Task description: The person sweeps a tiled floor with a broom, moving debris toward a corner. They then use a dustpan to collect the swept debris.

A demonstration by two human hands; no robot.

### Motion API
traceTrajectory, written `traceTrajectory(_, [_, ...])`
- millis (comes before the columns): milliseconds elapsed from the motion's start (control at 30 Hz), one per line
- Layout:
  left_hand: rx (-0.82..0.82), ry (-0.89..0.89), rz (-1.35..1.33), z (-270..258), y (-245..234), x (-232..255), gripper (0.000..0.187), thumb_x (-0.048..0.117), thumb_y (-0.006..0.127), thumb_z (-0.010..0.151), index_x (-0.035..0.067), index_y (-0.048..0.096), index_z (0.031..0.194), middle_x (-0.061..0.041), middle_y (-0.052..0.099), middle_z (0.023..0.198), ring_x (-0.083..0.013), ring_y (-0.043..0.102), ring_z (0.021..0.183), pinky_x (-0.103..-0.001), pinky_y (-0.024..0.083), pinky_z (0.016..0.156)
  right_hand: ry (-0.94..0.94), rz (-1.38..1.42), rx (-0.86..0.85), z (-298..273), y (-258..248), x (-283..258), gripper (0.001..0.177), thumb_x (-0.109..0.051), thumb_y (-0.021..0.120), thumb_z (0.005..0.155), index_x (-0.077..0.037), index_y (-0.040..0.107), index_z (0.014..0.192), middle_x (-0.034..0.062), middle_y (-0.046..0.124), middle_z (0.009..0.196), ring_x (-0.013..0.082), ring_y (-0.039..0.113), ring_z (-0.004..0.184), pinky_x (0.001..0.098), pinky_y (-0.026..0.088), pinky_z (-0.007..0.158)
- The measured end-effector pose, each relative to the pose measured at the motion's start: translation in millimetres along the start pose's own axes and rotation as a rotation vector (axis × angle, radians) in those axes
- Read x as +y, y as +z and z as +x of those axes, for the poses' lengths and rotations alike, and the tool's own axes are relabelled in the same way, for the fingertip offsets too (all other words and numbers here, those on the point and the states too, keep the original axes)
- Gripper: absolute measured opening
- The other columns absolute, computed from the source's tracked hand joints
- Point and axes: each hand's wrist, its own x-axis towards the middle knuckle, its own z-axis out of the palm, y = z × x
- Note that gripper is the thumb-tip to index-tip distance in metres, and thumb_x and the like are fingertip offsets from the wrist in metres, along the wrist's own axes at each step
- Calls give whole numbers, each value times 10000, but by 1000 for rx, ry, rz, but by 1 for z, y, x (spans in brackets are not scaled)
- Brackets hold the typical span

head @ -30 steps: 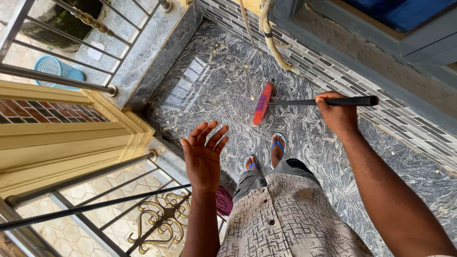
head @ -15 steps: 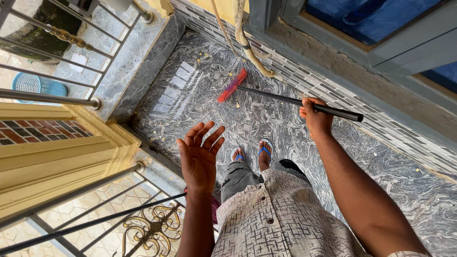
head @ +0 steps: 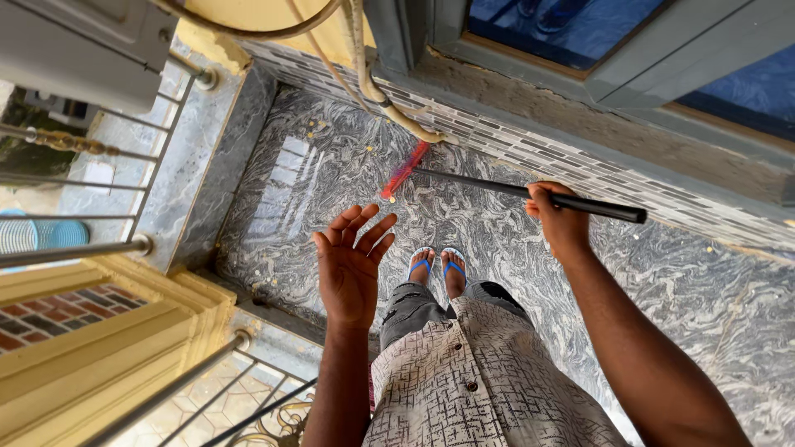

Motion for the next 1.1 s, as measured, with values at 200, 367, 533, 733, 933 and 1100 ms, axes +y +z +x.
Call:
traceTrajectory(200, [-126, -77, 31, 27, -3, 11, 650, 569, 289, 1100, 38, 502, 1407, -202, 558, 1444, -392, 599, 1320, -478, 515, 1090, 39, -176, 101, -26, 3, 20, 212, -201, 680, 1012, -47, 725, 1151, 69, 748, 914, 103, 732, 792, 262, 585, 674])
traceTrajectory(367, [-187, -124, 14, 47, -10, 13, 638, 567, 302, 1107, 41, 504, 1406, -206, 563, 1444, -406, 599, 1321, -492, 508, 1089, -29, -437, 203, -46, -36, -7, 169, -189, 679, 1032, -66, 745, 1128, 72, 747, 866, 129, 711, 766, 272, 568, 695])
traceTrajectory(533, [-236, -185, 17, 57, -10, 13, 645, 572, 300, 1099, 44, 506, 1407, -198, 565, 1440, -403, 599, 1320, -495, 507, 1093, -55, -508, 249, -70, -45, -46, 187, -204, 680, 1048, -49, 743, 1131, 90, 753, 882, 140, 727, 804, 277, 563, 729])
traceTrajectory(733, [-271, -217, 66, 61, -17, 20, 655, 581, 299, 1097, 42, 509, 1403, -199, 569, 1441, -395, 602, 1320, -491, 507, 1087, 82, -273, 243, -76, -5, -40, 234, -221, 657, 1025, -39, 734, 1149, 109, 761, 950, 145, 754, 842, 284, 617, 741])
traceTrajectory(933, [-291, -236, 43, 63, -24, 28, 653, 584, 309, 1096, 45, 511, 1403, -188, 571, 1447, -385, 603, 1317, -486, 501, 1091, 101, -75, 122, -91, 54, 14, 234, -206, 679, 984, -18, 729, 1113, 94, 747, 884, 150, 742, 805, 281, 629, 730])
traceTrajectory(1100, [-282, -267, 56, 63, -29, 31, 650, 587, 311, 1093, 49, 514, 1397, -182, 571, 1443, -386, 601, 1327, -482, 497, 1091, 20, -226, 6, -99, 81, 25, 200, -204, 700, 974, -40, 744, 1079, 63, 724, 769, 127, 680, 681, 273, 552, 619])
